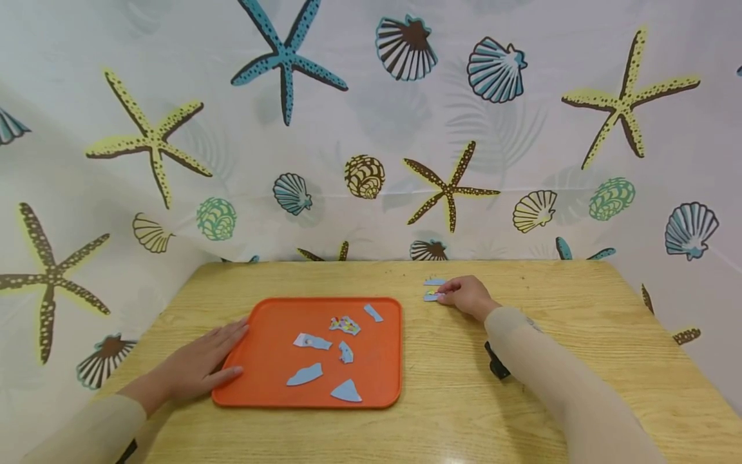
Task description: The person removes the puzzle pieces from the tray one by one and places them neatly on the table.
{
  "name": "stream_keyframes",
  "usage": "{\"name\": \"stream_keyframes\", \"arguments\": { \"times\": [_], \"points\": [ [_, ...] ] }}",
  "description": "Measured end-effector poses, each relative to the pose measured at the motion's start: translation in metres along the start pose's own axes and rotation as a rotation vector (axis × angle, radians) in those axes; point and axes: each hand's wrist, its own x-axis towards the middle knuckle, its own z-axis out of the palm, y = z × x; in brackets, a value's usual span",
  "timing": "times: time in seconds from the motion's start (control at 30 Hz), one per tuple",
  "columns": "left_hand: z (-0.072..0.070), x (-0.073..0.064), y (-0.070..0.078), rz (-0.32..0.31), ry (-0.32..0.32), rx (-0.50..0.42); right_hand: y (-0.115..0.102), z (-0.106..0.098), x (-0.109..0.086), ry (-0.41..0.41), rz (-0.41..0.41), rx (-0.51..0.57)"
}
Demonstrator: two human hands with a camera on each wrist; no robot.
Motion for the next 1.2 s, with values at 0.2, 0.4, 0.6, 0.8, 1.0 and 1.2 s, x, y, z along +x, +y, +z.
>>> {"name": "stream_keyframes", "arguments": {
  "times": [0.2, 0.4, 0.6, 0.8, 1.0, 1.2],
  "points": [
    [0.0, 0.0005, 0.0003, 0.003, -0.003, 0.001, 0.0028, 0.0008, 0.0033, 0.004, 0.022, 0.005],
    [0.0001, 0.0004, 0.001, 0.002, -0.005, -0.004, 0.0018, 0.0008, 0.004, 0.012, 0.019, -0.007],
    [-0.0001, 0.0002, 0.0024, 0.004, -0.005, -0.005, 0.0005, 0.0011, 0.0027, 0.009, 0.01, -0.031],
    [0.0007, 0.0001, 0.0014, 0.004, -0.013, -0.006, -0.0007, 0.0011, 0.0015, 0.009, 0.026, -0.047],
    [0.0013, 0.0003, 0.0002, 0.004, -0.015, -0.001, -0.0008, 0.0023, 0.0001, 0.014, 0.038, -0.048],
    [0.0004, 0.0005, -0.0008, 0.005, -0.009, 0.008, -0.0041, 0.0022, -0.0019, 0.002, 0.04, -0.021]
  ]
}}
